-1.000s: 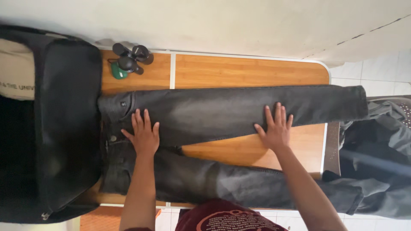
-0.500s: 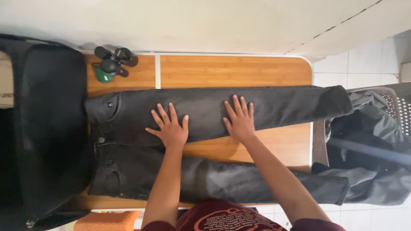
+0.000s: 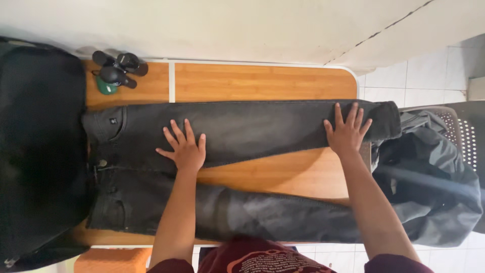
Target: The person takes a pair of jeans from a basket, turns them right side out by hand, zips and buttons the fly, and spreads the jeans flat across the table.
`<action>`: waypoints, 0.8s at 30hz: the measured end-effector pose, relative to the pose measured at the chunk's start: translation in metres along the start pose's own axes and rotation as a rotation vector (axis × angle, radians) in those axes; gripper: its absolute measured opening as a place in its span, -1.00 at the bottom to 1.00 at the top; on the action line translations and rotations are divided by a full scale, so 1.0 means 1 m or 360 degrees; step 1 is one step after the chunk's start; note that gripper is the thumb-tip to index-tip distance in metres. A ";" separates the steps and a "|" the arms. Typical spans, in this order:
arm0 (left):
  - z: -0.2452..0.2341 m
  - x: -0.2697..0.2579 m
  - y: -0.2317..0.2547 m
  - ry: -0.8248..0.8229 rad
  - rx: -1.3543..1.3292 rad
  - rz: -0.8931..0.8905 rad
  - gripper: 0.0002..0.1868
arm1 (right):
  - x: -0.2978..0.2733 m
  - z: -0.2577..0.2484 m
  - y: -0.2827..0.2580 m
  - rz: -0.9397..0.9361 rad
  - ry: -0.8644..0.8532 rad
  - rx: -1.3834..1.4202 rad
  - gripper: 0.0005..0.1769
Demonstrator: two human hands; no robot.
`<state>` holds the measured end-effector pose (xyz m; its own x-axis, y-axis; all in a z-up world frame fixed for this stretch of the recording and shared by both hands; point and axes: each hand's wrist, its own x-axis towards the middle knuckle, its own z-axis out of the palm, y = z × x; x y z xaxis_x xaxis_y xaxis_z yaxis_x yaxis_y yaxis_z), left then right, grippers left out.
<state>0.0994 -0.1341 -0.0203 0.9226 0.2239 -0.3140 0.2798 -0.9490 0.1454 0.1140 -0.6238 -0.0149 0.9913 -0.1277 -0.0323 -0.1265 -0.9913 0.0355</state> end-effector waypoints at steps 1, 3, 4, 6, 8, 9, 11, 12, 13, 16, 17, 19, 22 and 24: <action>0.000 0.004 -0.004 -0.0024 -0.0087 0.0052 -0.21 | -0.007 -0.004 -0.009 -0.0002 -0.0001 0.0003 -0.25; -0.005 0.016 -0.015 -0.0163 -0.0286 -0.0019 -0.31 | -0.023 -0.014 -0.039 0.0096 0.0287 0.0247 -0.32; -0.007 0.019 -0.024 -0.0304 -0.0486 -0.0078 -0.40 | -0.033 -0.021 -0.056 0.0012 0.0334 0.0448 -0.49; -0.016 0.009 -0.060 -0.0035 -0.0968 0.0104 -0.52 | -0.059 -0.030 -0.102 -0.0102 0.0260 0.0886 -0.74; -0.025 -0.011 -0.095 0.0244 -0.1444 0.0297 -0.61 | -0.091 -0.037 -0.154 -0.0291 0.0148 0.1286 -0.87; -0.031 -0.025 -0.115 0.0421 -0.1203 0.0193 -0.66 | -0.106 -0.041 -0.183 -0.0411 0.0090 0.1324 -0.90; -0.039 -0.055 -0.151 0.0636 -0.0814 0.0008 -0.64 | -0.123 -0.048 -0.239 -0.0469 -0.0159 0.1493 -0.87; -0.042 -0.074 -0.171 0.0657 -0.0655 -0.0077 -0.55 | -0.135 -0.052 -0.268 -0.0390 -0.0370 0.1629 -0.81; -0.042 -0.090 -0.187 0.0667 -0.0650 -0.0091 -0.55 | -0.140 -0.053 -0.296 -0.0406 -0.0376 0.1634 -0.81; -0.031 -0.126 -0.222 0.0539 -0.0150 -0.0236 -0.30 | -0.146 -0.042 -0.360 -0.0225 -0.0730 0.1703 -0.69; -0.027 -0.137 -0.231 0.0398 -0.0086 -0.0203 -0.19 | -0.146 -0.034 -0.379 -0.0258 -0.0782 0.1519 -0.65; -0.023 -0.146 -0.245 0.0264 -0.0025 -0.0187 -0.07 | -0.146 -0.015 -0.406 -0.0309 -0.0833 0.1333 -0.60; -0.023 -0.153 -0.255 0.0126 0.0027 -0.0023 0.07 | -0.140 0.004 -0.425 -0.0122 -0.1081 0.1020 -0.48; -0.026 -0.153 -0.259 -0.0043 0.0066 0.0043 0.18 | -0.136 0.004 -0.432 0.0091 -0.1450 0.1326 -0.52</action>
<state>-0.1076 0.0833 0.0148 0.9220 0.1926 -0.3357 0.2432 -0.9631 0.1154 0.0334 -0.1786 -0.0299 0.6388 0.1843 -0.7470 -0.4842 -0.6582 -0.5765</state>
